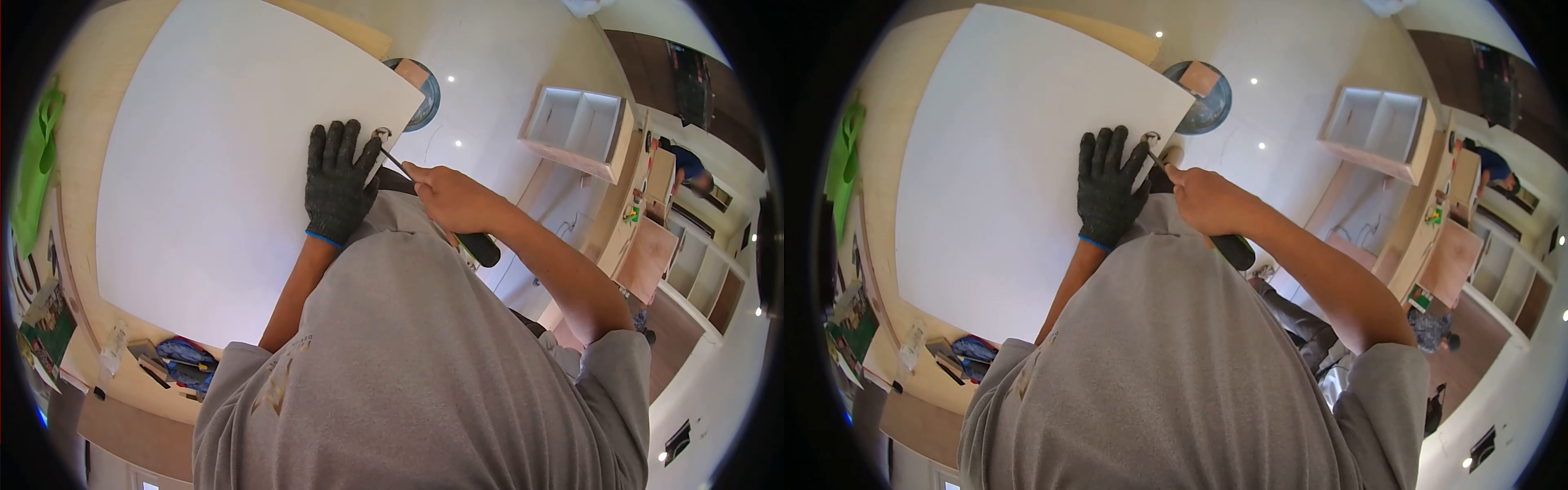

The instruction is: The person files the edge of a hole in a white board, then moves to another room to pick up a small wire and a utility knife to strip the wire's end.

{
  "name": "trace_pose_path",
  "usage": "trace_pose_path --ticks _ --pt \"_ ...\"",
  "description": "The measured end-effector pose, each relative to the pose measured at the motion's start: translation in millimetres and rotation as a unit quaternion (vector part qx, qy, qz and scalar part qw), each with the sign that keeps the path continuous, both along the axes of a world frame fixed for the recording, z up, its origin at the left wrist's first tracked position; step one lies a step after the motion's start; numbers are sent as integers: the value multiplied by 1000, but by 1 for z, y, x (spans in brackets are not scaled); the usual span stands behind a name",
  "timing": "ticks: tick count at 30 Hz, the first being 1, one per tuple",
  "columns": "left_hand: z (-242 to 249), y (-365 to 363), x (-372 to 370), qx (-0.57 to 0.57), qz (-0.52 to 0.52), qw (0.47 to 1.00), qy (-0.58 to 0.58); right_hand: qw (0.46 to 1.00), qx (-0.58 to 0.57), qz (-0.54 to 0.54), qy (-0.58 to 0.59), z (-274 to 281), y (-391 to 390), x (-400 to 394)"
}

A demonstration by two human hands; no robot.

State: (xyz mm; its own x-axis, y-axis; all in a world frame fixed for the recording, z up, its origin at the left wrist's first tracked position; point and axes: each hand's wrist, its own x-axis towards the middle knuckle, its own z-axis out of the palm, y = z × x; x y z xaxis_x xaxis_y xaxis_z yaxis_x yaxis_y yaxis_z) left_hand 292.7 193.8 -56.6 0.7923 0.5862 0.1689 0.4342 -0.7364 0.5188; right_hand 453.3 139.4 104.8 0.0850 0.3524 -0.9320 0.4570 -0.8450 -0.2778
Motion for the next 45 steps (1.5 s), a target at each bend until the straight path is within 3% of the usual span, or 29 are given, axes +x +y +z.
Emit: trace_pose_path --ticks 1,4,7,13,22,31,34,40,45 --pt "0 0 0 -3 -1 1000 5 1000 3 11 -5 -4 -4 0" --pt "3 0 2 -2 -2 1000 9 957 90 232 -148 -23 -22 -13" --pt "2 -1 3 -9 6 1000 3 979 13 181 -93 -8 -7 -7" --pt "-1 -2 2 5 -3 1000 -4 974 49 204 -87 -11 -10 1" --pt "0 -2 4 5 -8 1000 5 930 11 336 -149 6 0 -7" --pt "-1 -4 0 -19 12 1000 -17 967 37 236 -93 -7 -5 2" --pt "-4 -4 1 0 8 1000 -28 976 -7 207 -65 1 5 3" --pt "-1 -5 1 6 3 1000 -5 930 6 340 -143 1 0 -2" --pt "4 -3 5 -3 2 1000 4 939 11 316 -135 6 3 -3"
